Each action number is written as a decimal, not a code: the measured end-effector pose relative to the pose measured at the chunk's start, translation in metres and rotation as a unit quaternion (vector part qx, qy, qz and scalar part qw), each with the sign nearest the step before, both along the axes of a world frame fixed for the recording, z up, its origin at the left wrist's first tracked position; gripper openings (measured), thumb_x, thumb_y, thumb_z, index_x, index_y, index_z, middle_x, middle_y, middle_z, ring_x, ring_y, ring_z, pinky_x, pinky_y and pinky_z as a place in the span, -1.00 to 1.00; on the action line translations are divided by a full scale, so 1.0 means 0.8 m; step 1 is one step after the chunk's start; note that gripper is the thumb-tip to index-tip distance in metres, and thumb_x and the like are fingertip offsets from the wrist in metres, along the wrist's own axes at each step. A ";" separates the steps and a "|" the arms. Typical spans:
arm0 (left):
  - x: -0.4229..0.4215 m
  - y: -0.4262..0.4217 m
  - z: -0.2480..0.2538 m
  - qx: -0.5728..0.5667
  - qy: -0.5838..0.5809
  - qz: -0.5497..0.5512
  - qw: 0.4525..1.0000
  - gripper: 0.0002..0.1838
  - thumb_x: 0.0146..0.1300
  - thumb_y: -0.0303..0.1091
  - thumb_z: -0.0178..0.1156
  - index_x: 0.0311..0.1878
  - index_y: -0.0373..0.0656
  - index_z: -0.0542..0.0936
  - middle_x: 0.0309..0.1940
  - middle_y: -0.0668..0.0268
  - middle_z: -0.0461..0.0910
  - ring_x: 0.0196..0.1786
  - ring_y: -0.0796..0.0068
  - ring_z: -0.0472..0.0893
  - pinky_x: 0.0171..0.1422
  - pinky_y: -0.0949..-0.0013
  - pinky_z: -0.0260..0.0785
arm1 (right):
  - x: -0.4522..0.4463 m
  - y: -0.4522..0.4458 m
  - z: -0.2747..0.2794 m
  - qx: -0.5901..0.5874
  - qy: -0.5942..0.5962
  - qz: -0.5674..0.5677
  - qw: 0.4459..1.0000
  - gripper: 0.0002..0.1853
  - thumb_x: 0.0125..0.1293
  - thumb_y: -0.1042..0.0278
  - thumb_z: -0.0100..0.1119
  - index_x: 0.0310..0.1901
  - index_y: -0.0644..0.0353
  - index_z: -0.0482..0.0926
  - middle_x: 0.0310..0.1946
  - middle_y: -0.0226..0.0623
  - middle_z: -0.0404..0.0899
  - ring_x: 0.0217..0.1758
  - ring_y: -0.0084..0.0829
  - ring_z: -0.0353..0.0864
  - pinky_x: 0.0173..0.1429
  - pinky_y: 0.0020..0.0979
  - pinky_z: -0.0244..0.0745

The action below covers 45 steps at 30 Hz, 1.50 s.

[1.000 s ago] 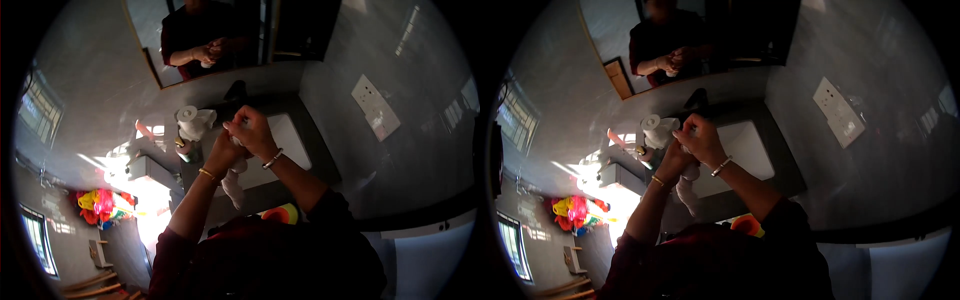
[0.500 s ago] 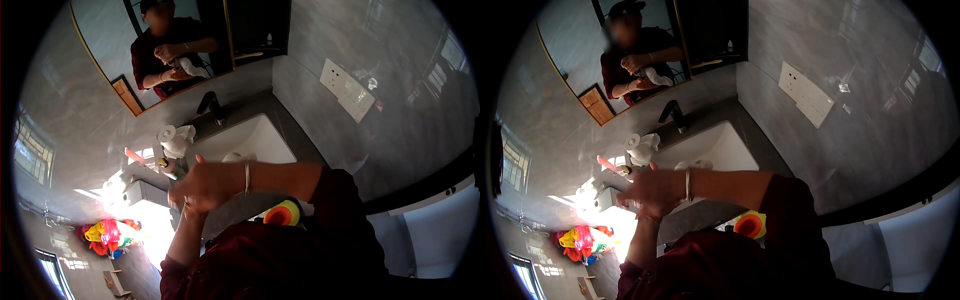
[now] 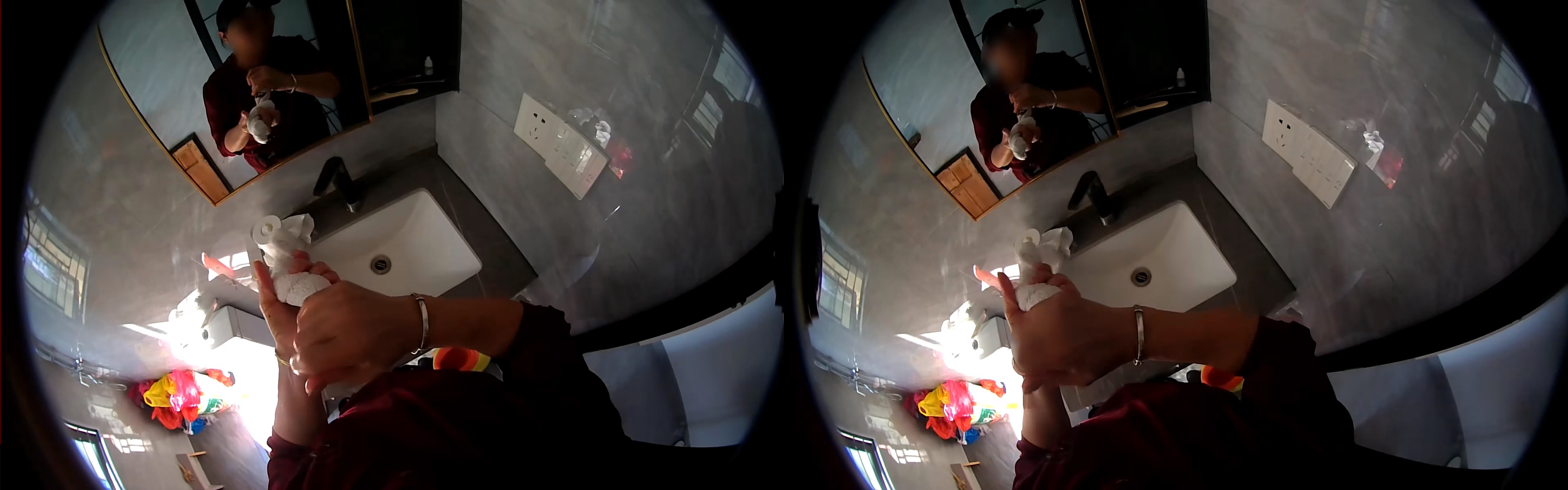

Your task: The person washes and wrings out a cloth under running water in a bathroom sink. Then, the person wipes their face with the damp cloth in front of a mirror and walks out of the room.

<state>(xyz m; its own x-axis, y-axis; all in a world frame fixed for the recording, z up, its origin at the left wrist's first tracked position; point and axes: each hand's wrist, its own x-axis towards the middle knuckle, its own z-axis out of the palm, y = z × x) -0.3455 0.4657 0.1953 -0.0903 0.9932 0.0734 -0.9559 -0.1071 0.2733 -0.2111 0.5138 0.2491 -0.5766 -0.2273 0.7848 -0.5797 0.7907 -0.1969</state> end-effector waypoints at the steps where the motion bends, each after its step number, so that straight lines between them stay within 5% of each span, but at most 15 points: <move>1: -0.002 0.001 0.007 0.019 -0.010 0.003 1.000 -0.44 0.18 0.16 0.07 -0.14 -0.25 0.46 -0.39 0.38 0.46 -0.20 0.39 0.40 0.06 0.31 0.27 | 0.002 0.002 0.000 -0.017 0.029 -0.004 0.999 -0.82 0.17 0.18 0.14 -0.41 0.08 0.48 -0.57 -0.37 0.46 -0.43 -0.35 0.50 -0.31 -0.33 0.41; 4: 0.006 0.002 0.030 -0.010 -0.021 0.048 0.999 -0.56 0.22 0.09 0.07 -0.22 -0.16 0.48 -0.35 0.38 0.49 -0.08 0.34 0.42 0.22 0.17 0.18 | 0.003 0.023 -0.016 -0.111 0.164 -0.070 0.978 -0.86 0.27 0.32 0.01 -0.41 0.14 0.45 -0.58 -0.35 0.45 -0.50 -0.42 0.48 -0.26 -0.33 0.46; 6: 0.018 0.006 0.046 -0.054 -0.048 0.157 0.985 -0.61 0.24 0.04 0.07 -0.25 -0.15 0.47 -0.30 0.36 0.50 -0.03 0.31 0.42 0.28 0.16 0.13 | 0.013 0.037 -0.030 -0.386 0.099 0.000 0.917 -0.82 0.35 0.41 -0.18 -0.37 0.23 0.40 -0.63 -0.33 0.43 -0.59 -0.47 0.44 -0.20 -0.28 0.50; 7: 0.019 0.006 0.043 -0.005 -0.022 0.167 0.986 -0.69 0.26 -0.08 0.08 -0.20 -0.16 0.42 -0.32 0.34 0.47 -0.07 0.31 0.41 0.26 0.17 0.11 | 0.008 0.039 -0.028 -0.499 0.127 0.055 0.856 -0.76 0.40 0.41 -0.34 -0.33 0.29 0.36 -0.70 -0.34 0.37 -0.66 -0.52 0.38 -0.20 -0.24 0.51; 10: 0.023 0.016 0.034 0.077 0.182 0.266 0.944 -0.69 0.26 -0.17 0.08 -0.10 -0.19 0.35 -0.41 0.34 0.41 -0.13 0.34 0.39 0.19 0.19 0.12 | 0.001 0.059 -0.044 -0.623 0.148 0.049 0.767 -0.74 0.42 0.32 -0.33 -0.33 0.26 0.34 -0.71 -0.42 0.26 -0.67 -0.56 0.32 -0.23 -0.27 0.51; 15: 0.058 0.027 0.033 0.115 0.467 0.391 0.785 -0.60 -0.15 -0.55 0.22 -0.15 -0.21 0.39 -0.46 0.28 0.42 -0.37 0.40 0.41 -0.19 0.41 0.27 | -0.015 0.088 -0.076 -0.789 0.089 0.132 0.593 -0.78 0.40 0.26 -0.20 -0.35 0.19 0.33 -0.70 -0.51 0.20 -0.61 -0.62 0.29 -0.28 -0.37 0.48; 18: 0.068 0.027 0.025 0.140 0.620 0.411 0.654 -0.67 -0.24 -0.47 0.27 -0.29 -0.20 0.47 -0.50 0.25 0.47 -0.36 0.35 0.45 -0.20 0.38 0.28 | -0.026 0.110 -0.098 -0.849 -0.017 0.195 0.491 -0.80 0.38 0.25 -0.13 -0.36 0.16 0.34 -0.70 -0.56 0.18 -0.58 -0.66 0.27 -0.31 -0.50 0.41; 20: 0.068 0.034 0.021 0.202 0.736 0.433 0.480 -0.68 -0.37 -0.38 0.30 -0.42 -0.18 0.50 -0.52 0.24 0.50 -0.37 0.26 0.49 -0.21 0.32 0.30 | -0.035 0.127 -0.115 -0.870 -0.089 0.221 0.431 -0.80 0.35 0.25 -0.09 -0.39 0.15 0.33 -0.71 -0.56 0.18 -0.60 -0.66 0.25 -0.36 -0.56 0.35; 22: 0.071 0.042 0.014 0.236 0.770 0.394 0.443 -0.67 -0.49 -0.38 0.30 -0.48 -0.15 0.52 -0.48 0.25 0.51 -0.34 0.25 0.48 -0.18 0.28 0.32 | -0.046 0.145 -0.130 -0.880 -0.155 0.237 0.382 -0.80 0.32 0.27 -0.06 -0.43 0.16 0.32 -0.75 -0.53 0.20 -0.65 -0.65 0.23 -0.46 -0.60 0.30; 26: 0.076 0.053 -0.004 0.263 0.823 0.318 0.389 -0.63 -0.55 -0.30 0.26 -0.47 -0.06 0.52 -0.50 0.35 0.53 -0.34 0.27 0.52 -0.15 0.31 0.32 | -0.057 0.173 -0.165 -0.836 -0.302 0.188 0.417 -0.76 0.35 0.22 -0.08 -0.43 0.13 0.35 -0.72 -0.59 0.17 -0.67 -0.67 0.14 -0.42 -0.63 0.26; 29: 0.081 0.057 -0.015 0.284 0.863 0.252 0.333 -0.65 -0.49 -0.28 0.24 -0.44 -0.05 0.50 -0.49 0.43 0.52 -0.32 0.40 0.53 -0.08 0.36 0.31 | -0.063 0.180 -0.167 -0.809 -0.400 0.219 0.371 -0.75 0.36 0.20 -0.11 -0.43 0.15 0.34 -0.76 -0.56 0.17 -0.73 -0.64 0.16 -0.49 -0.56 0.29; 32: 0.080 0.063 -0.039 0.308 0.872 0.207 0.321 -0.57 -0.63 -0.24 0.25 -0.46 -0.02 0.49 -0.49 0.43 0.52 -0.33 0.37 0.54 -0.11 0.30 0.34 | -0.067 0.172 -0.158 -0.722 -0.455 0.092 0.513 -0.75 0.37 0.21 -0.15 -0.41 0.16 0.33 -0.79 -0.52 0.20 -0.75 -0.62 0.21 -0.55 -0.49 0.33; 36: 0.083 0.066 -0.065 0.334 0.892 0.148 0.267 -0.54 -0.56 -0.23 0.31 -0.40 -0.03 0.47 -0.47 0.45 0.48 -0.28 0.42 0.50 -0.04 0.36 0.30 | -0.079 0.169 -0.165 -0.650 -0.516 0.031 0.557 -0.73 0.38 0.21 -0.17 -0.41 0.19 0.32 -0.78 -0.49 0.22 -0.75 -0.60 0.25 -0.56 -0.45 0.36; 41: 0.088 0.074 -0.117 0.354 0.905 0.068 0.228 -0.84 -0.14 -0.33 0.10 -0.40 -0.07 0.46 -0.50 0.35 0.49 -0.28 0.38 0.51 -0.07 0.35 0.29 | -0.089 0.157 -0.187 -0.535 -0.545 -0.063 0.643 -0.69 0.36 0.22 -0.16 -0.46 0.25 0.34 -0.79 -0.41 0.24 -0.78 -0.51 0.30 -0.66 -0.39 0.30; 45: 0.089 0.070 -0.143 0.363 0.901 0.068 0.226 -0.86 -0.13 -0.33 0.11 -0.45 -0.09 0.43 -0.55 0.31 0.48 -0.34 0.36 0.52 -0.14 0.34 0.32 | -0.091 0.145 -0.217 -0.481 -0.529 -0.119 0.689 -0.68 0.35 0.21 -0.16 -0.47 0.27 0.35 -0.78 -0.40 0.27 -0.78 -0.50 0.32 -0.66 -0.39 0.30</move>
<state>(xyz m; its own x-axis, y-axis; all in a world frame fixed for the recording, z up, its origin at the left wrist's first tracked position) -0.2739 0.5221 0.0812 0.7106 0.6570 0.2519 0.6641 -0.7445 0.0682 -0.2835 0.6298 0.0759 -0.8729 0.3037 -0.3817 0.4138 0.0467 -0.9092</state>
